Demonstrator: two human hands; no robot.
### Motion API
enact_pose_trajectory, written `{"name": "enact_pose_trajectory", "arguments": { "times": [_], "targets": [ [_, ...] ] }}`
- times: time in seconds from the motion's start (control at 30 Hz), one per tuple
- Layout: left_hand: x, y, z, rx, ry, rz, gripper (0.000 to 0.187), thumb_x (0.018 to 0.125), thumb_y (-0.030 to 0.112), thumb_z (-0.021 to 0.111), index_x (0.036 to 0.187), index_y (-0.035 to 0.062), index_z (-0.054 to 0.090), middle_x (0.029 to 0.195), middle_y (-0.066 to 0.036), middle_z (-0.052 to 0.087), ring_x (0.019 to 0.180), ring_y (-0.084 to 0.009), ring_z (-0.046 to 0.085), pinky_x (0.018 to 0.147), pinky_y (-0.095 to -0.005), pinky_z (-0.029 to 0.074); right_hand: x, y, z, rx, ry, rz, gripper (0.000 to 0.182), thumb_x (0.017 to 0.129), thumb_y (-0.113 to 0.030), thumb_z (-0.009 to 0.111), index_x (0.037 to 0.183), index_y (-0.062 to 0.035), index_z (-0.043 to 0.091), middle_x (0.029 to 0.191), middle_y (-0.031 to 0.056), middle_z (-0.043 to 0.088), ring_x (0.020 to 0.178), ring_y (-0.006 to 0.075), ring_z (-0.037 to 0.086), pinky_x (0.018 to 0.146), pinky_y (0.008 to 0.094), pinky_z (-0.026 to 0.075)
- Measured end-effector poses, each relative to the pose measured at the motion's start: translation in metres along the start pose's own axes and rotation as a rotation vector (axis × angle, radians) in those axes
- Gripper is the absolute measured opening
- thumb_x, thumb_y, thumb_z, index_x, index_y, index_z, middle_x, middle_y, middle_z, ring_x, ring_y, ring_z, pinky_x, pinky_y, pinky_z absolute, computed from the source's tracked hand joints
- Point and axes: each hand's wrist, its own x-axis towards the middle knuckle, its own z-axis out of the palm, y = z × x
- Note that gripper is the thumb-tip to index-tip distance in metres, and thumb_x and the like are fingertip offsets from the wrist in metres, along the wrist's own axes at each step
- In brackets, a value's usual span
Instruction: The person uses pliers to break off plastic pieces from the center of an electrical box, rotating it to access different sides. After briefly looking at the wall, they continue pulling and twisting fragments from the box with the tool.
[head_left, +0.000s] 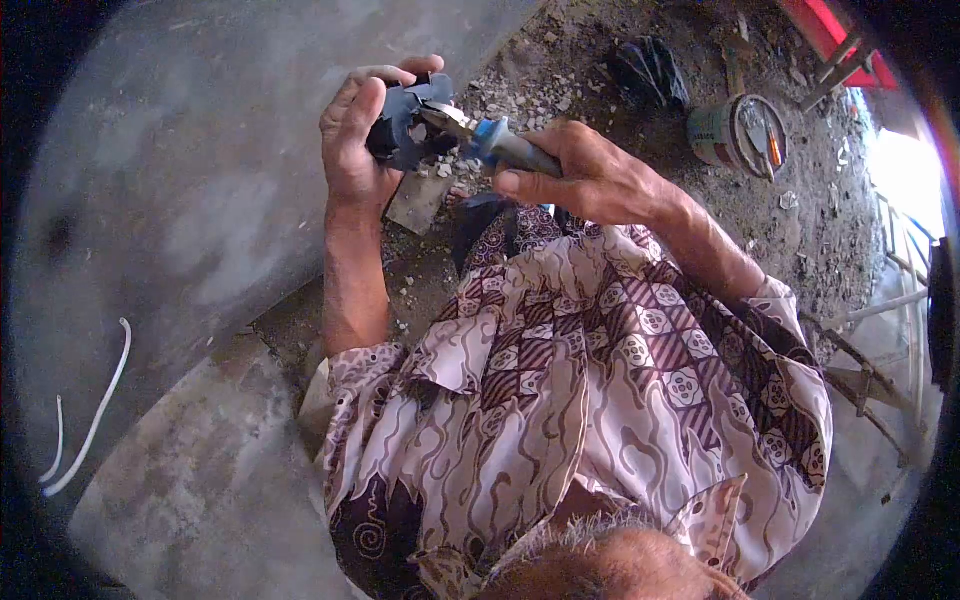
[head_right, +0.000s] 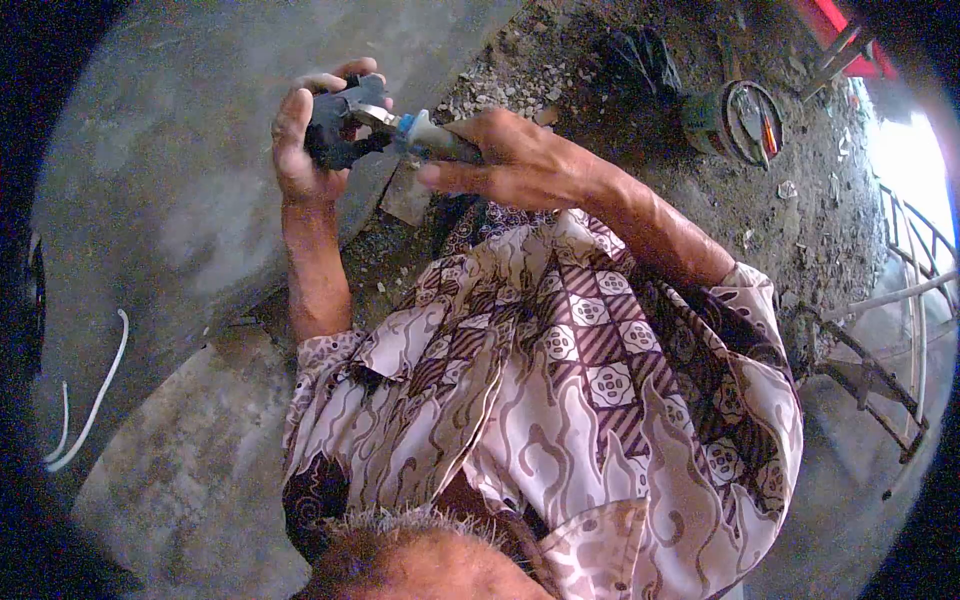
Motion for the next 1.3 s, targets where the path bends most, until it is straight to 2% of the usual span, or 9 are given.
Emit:
{"name": "enact_pose_trajectory", "arguments": {
  "times": [0.2, 0.33, 0.5, 0.57, 0.83, 1.1, 1.2, 1.27, 1.3],
  "targets": [
    [0.000, 0.000, 0.002, 0.068, 0.002, -0.002, 0.038, 0.101, 0.036, 0.049, 0.109, -0.0005, 0.058, 0.129, -0.029, 0.056, 0.113, -0.0382, 0.062, 0.092, -0.0509, 0.056, -0.002, -0.002, 0.001, -0.064, 0.029, -0.021, 0.066, 0.091, -0.060, 0.059, 0.122, -0.0025, 0.064, 0.112, 0.0262, 0.059, 0.109, 0.0363, 0.058, 0.093, 0.0443, 0.045],
    [-0.001, -0.003, 0.001, 0.053, -0.006, 0.003, 0.035, 0.101, 0.032, 0.049, 0.108, -0.0002, 0.059, 0.130, -0.028, 0.056, 0.112, -0.0371, 0.063, 0.092, -0.0498, 0.056, -0.004, 0.008, 0.006, -0.076, 0.078, -0.077, 0.065, 0.091, -0.059, 0.059, 0.122, -0.0017, 0.063, 0.110, 0.0264, 0.059, 0.110, 0.0365, 0.057, 0.094, 0.0443, 0.044],
    [0.000, -0.002, 0.011, 0.105, -0.012, 0.004, 0.032, 0.101, 0.031, 0.051, 0.107, 0.0002, 0.059, 0.129, -0.028, 0.057, 0.111, -0.0350, 0.063, 0.092, -0.0485, 0.056, 0.000, 0.004, 0.004, -0.072, 0.044, 0.009, 0.065, 0.091, -0.058, 0.060, 0.122, -0.0014, 0.063, 0.109, 0.0271, 0.059, 0.107, 0.0377, 0.059, 0.095, 0.0449, 0.044],
    [-0.001, 0.000, 0.017, -0.025, 0.040, -0.009, 0.022, 0.097, 0.022, 0.059, 0.100, 0.0001, 0.064, 0.118, -0.023, 0.066, 0.101, -0.0218, 0.066, 0.088, -0.0341, 0.055, -0.001, 0.010, 0.009, -0.071, 0.073, -0.018, 0.064, 0.092, -0.058, 0.059, 0.121, -0.0011, 0.063, 0.107, 0.0272, 0.059, 0.106, 0.0381, 0.059, 0.094, 0.0451, 0.044],
    [-0.006, 0.006, 0.017, 0.059, -0.005, -0.041, 0.021, 0.092, 0.020, 0.061, 0.097, -0.0002, 0.065, 0.115, -0.023, 0.067, 0.098, -0.0223, 0.067, 0.086, -0.0350, 0.057, -0.001, 0.008, 0.011, 0.000, 0.085, -0.117, 0.062, 0.094, -0.056, 0.057, 0.119, 0.0003, 0.063, 0.106, 0.0288, 0.061, 0.105, 0.0389, 0.059, 0.091, 0.0458, 0.045],
    [-0.011, 0.008, 0.016, 0.053, -0.012, -0.069, 0.017, 0.088, 0.015, 0.061, 0.094, -0.0003, 0.066, 0.110, -0.022, 0.068, 0.099, -0.0223, 0.067, 0.088, -0.0357, 0.056, -0.002, 0.002, -0.002, -0.078, 0.005, -0.154, 0.058, 0.094, -0.055, 0.057, 0.104, 0.0009, 0.069, 0.078, 0.0208, 0.065, 0.079, 0.0335, 0.066, 0.075, 0.0448, 0.051],
    [-0.011, 0.012, 0.006, 0.266, -0.094, -0.046, 0.016, 0.087, 0.015, 0.062, 0.091, 0.0008, 0.067, 0.109, -0.017, 0.070, 0.099, -0.0190, 0.066, 0.089, -0.0337, 0.053, 0.006, 0.014, -0.006, -0.032, -0.122, -0.145, 0.058, 0.093, -0.055, 0.059, 0.104, 0.0016, 0.069, 0.080, 0.0200, 0.066, 0.081, 0.0326, 0.066, 0.078, 0.0438, 0.051],
    [-0.009, 0.022, 0.007, 0.717, -0.265, -0.004, 0.014, 0.087, 0.014, 0.062, 0.089, 0.0015, 0.068, 0.108, -0.012, 0.071, 0.100, -0.0164, 0.064, 0.091, -0.0316, 0.050, -0.001, 0.008, -0.012, -0.075, -0.115, -0.104, 0.056, 0.093, -0.054, 0.060, 0.101, 0.0005, 0.070, 0.083, 0.0185, 0.065, 0.084, 0.0305, 0.065, 0.078, 0.0420, 0.050],
    [-0.008, 0.024, 0.005, 0.683, -0.287, -0.002, 0.014, 0.089, 0.013, 0.061, 0.091, 0.0015, 0.068, 0.108, -0.011, 0.072, 0.100, -0.0165, 0.064, 0.091, -0.0312, 0.049, -0.002, 0.004, -0.015, -0.123, -0.109, -0.072, 0.054, 0.093, -0.053, 0.060, 0.099, -0.0007, 0.070, 0.086, 0.0170, 0.064, 0.088, 0.0285, 0.065, 0.078, 0.0401, 0.049]
  ]
}}
